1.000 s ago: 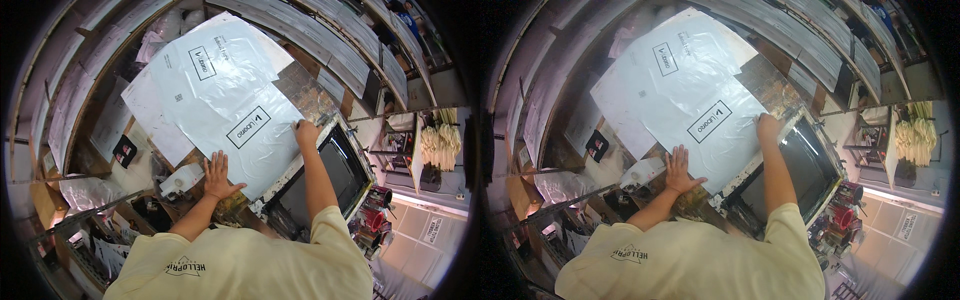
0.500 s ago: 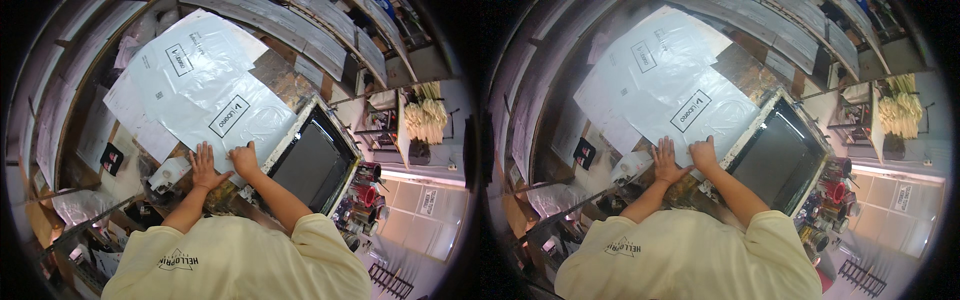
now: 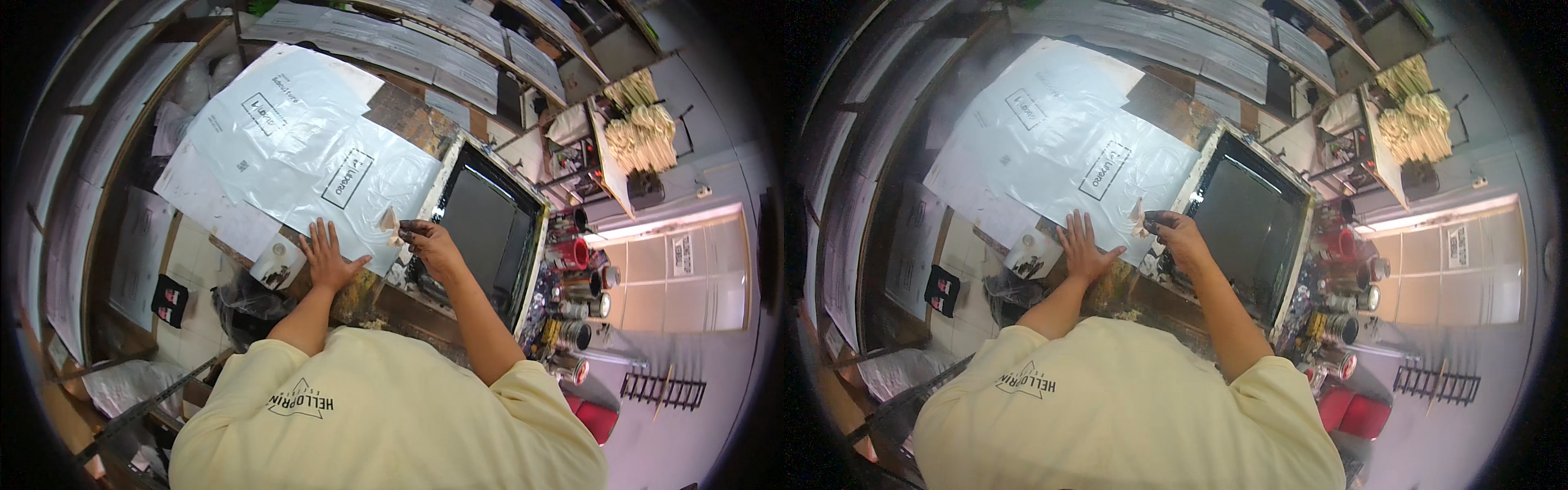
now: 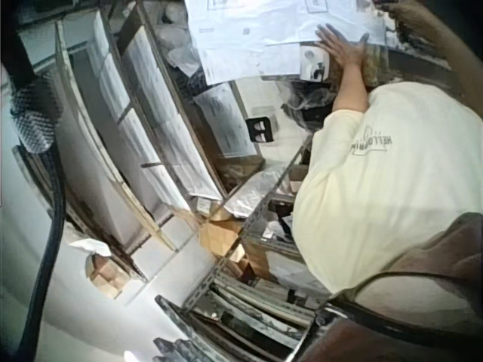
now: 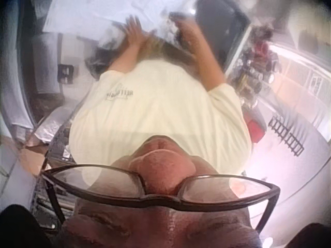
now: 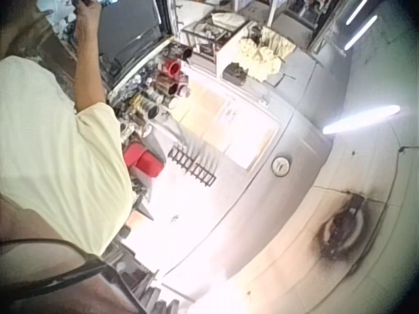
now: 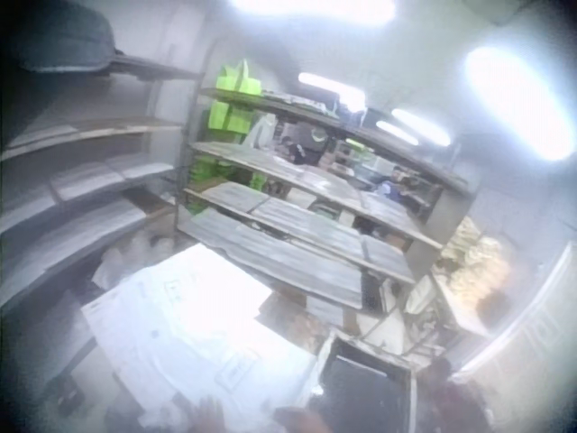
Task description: The person performs screen printing on plastic envelopes by applying ink with a squeegee and then placing the printed items on a storage rack.
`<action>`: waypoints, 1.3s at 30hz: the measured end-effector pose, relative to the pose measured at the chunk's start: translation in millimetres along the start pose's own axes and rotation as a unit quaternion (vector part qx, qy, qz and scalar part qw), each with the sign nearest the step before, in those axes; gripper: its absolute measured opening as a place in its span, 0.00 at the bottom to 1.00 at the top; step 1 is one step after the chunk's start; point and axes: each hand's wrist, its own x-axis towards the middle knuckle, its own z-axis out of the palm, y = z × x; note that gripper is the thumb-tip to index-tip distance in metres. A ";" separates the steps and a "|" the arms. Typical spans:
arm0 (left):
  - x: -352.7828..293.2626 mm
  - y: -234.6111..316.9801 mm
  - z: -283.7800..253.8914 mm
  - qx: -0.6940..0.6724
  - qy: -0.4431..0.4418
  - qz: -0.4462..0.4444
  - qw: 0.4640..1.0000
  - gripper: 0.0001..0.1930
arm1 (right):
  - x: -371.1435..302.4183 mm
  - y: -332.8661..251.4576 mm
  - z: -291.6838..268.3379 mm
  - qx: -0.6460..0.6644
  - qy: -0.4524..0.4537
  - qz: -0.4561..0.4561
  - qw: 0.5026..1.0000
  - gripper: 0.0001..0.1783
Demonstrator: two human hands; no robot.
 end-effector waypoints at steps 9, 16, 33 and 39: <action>-4.6 -10.4 -3.9 -0.042 -0.028 0.027 0.998 0.68 | -84.1 14.2 0.4 0.111 0.034 -0.047 0.992 0.12; -35.6 -18.7 -17.2 -0.240 -0.074 0.150 0.956 0.46 | -134.7 7.7 30.6 -0.038 0.009 -0.063 0.997 0.16; -142.1 -34.8 -142.9 -0.860 -0.190 -0.218 0.420 0.22 | -93.1 62.7 84.1 -0.111 -0.095 -0.045 0.988 0.14; -147.3 -31.8 -137.4 -0.825 -0.177 -0.248 0.476 0.16 | -93.1 82.2 92.0 -0.091 -0.001 -0.098 0.991 0.12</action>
